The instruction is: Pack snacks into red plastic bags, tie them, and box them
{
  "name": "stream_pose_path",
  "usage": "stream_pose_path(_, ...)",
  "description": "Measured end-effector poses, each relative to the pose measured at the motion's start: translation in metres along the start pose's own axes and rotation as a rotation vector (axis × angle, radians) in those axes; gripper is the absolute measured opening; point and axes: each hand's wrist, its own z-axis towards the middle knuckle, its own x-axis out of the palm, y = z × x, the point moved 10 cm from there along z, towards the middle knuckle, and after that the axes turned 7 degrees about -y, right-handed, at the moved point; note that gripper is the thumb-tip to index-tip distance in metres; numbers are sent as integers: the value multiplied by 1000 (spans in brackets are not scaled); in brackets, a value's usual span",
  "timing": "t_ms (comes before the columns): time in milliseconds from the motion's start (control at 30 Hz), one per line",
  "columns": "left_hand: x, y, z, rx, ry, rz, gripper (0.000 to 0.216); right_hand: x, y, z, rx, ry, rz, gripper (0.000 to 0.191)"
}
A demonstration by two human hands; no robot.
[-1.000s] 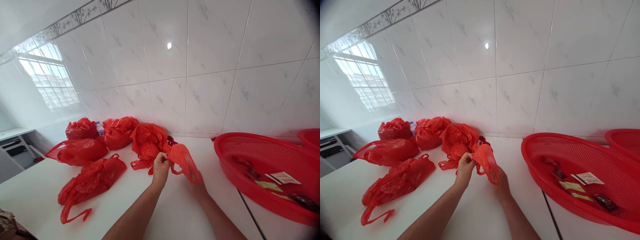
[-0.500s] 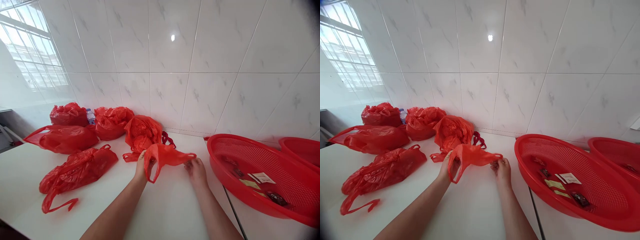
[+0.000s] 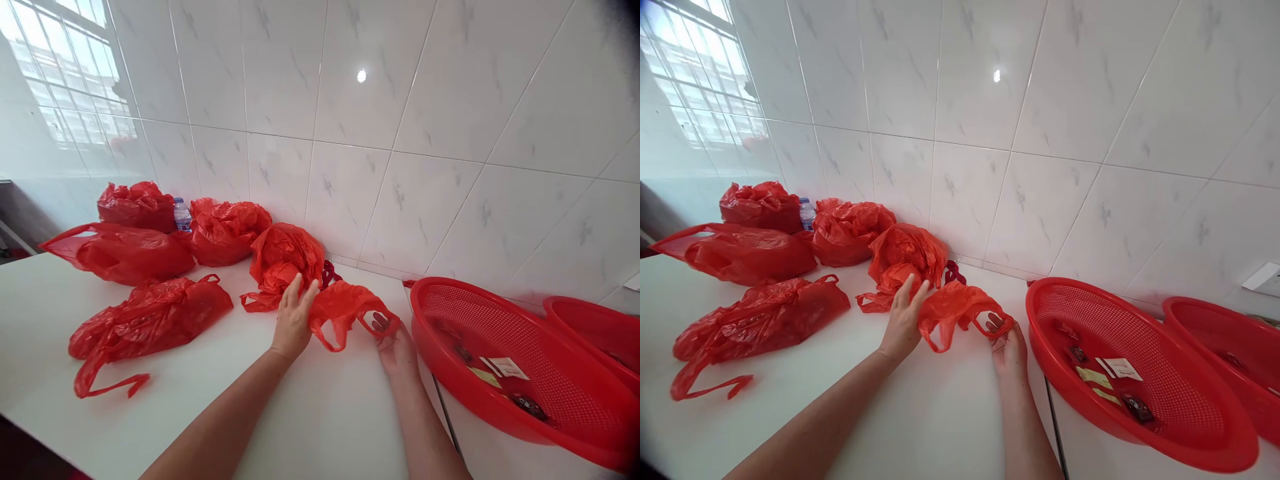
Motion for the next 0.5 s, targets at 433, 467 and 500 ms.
stream_pose_path(433,70,-5,-49,-388,482,-544,12,70,-17,-49,-67,396,-461,51)
stream_pose_path(467,74,-4,-53,-461,498,-620,14,73,-19,-50,-49,421,-429,47)
stream_pose_path(500,76,-1,-55,-534,494,-701,18,70,-20,-47,-18,412,-379,42)
